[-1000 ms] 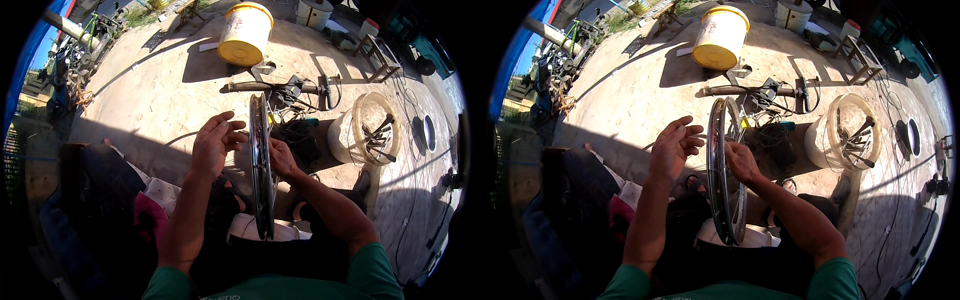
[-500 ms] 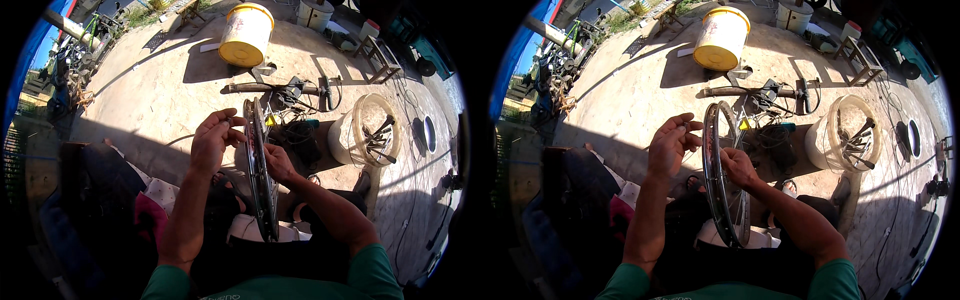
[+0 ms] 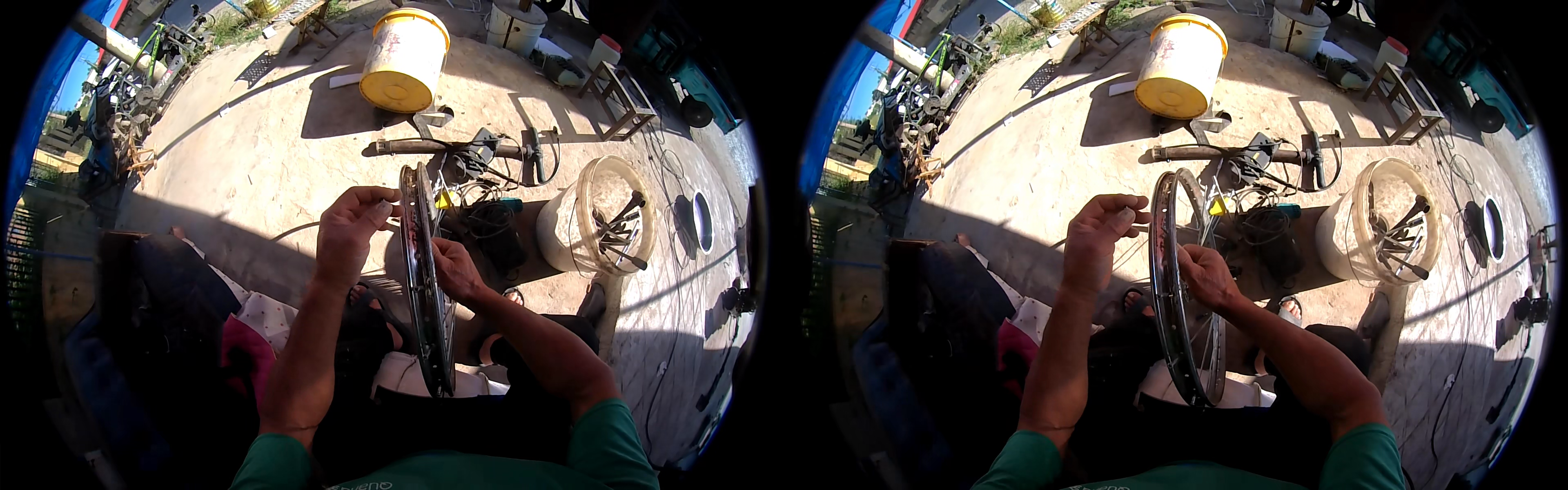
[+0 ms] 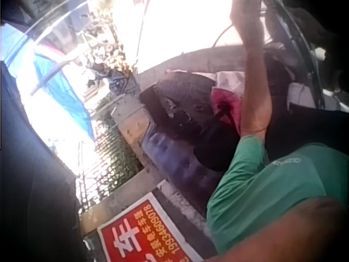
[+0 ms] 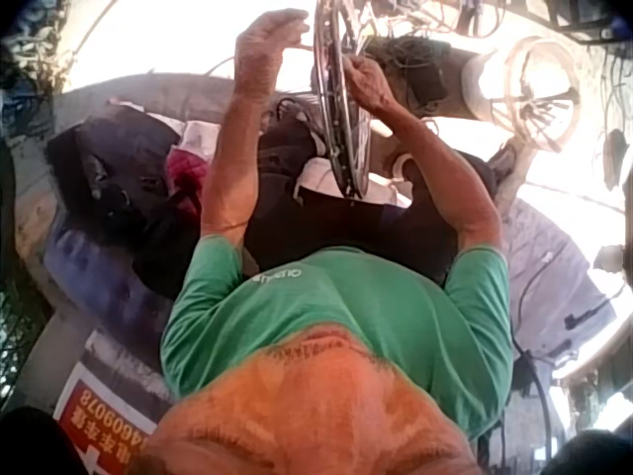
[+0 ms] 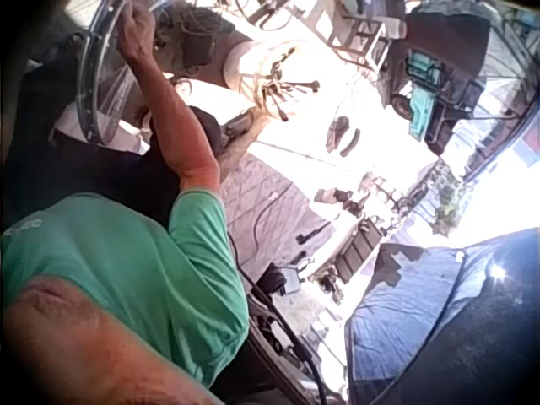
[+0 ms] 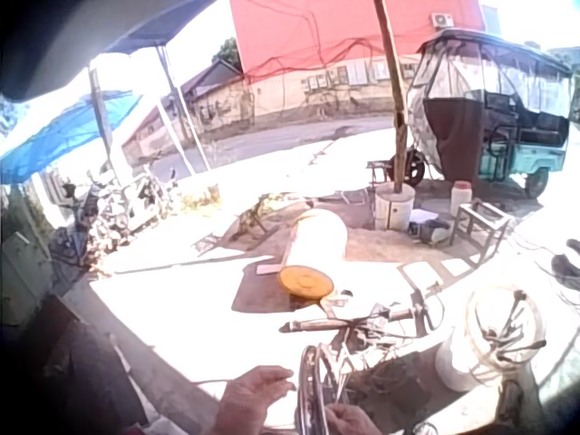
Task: The person assembles a bicycle wheel by inserting spokes into the hub and rim, then attaching nipples to secure them. The person works by hand, rotating the wheel and handling each spoke individually.
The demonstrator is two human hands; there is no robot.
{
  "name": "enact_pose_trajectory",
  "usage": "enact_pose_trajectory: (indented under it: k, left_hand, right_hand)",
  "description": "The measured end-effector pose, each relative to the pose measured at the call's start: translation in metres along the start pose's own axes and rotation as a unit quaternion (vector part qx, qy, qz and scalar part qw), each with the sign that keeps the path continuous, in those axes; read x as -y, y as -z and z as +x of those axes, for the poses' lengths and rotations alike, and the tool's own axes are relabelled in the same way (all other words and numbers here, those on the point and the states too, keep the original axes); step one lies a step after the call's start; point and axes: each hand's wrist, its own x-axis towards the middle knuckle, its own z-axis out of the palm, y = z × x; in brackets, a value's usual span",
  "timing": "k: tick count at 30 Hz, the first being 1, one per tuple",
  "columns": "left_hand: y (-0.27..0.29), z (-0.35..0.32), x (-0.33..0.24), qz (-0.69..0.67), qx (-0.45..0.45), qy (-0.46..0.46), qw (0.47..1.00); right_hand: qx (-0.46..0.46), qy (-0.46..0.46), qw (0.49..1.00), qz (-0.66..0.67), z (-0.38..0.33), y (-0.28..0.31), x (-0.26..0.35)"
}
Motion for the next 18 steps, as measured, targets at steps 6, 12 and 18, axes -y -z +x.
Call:
enact_pose_trajectory:
  k: [6,12,18]
  left_hand:
    - [-0.011,-0.003,-0.001,0.055,0.015,0.012,0.998]
    - [-0.015,-0.004,0.001,0.201,0.034,-0.094,0.974]
    - [-0.017,-0.004,-0.001,0.245,0.031,-0.111,0.963]
  right_hand:
    - [0.014,0.002,1.000,-0.017,0.003,0.004,-0.008]
    - [0.012,0.004,1.000,-0.012,0.003,0.004,-0.010]
    - [0.010,0.003,1.000,-0.018,0.003,0.004,-0.011]
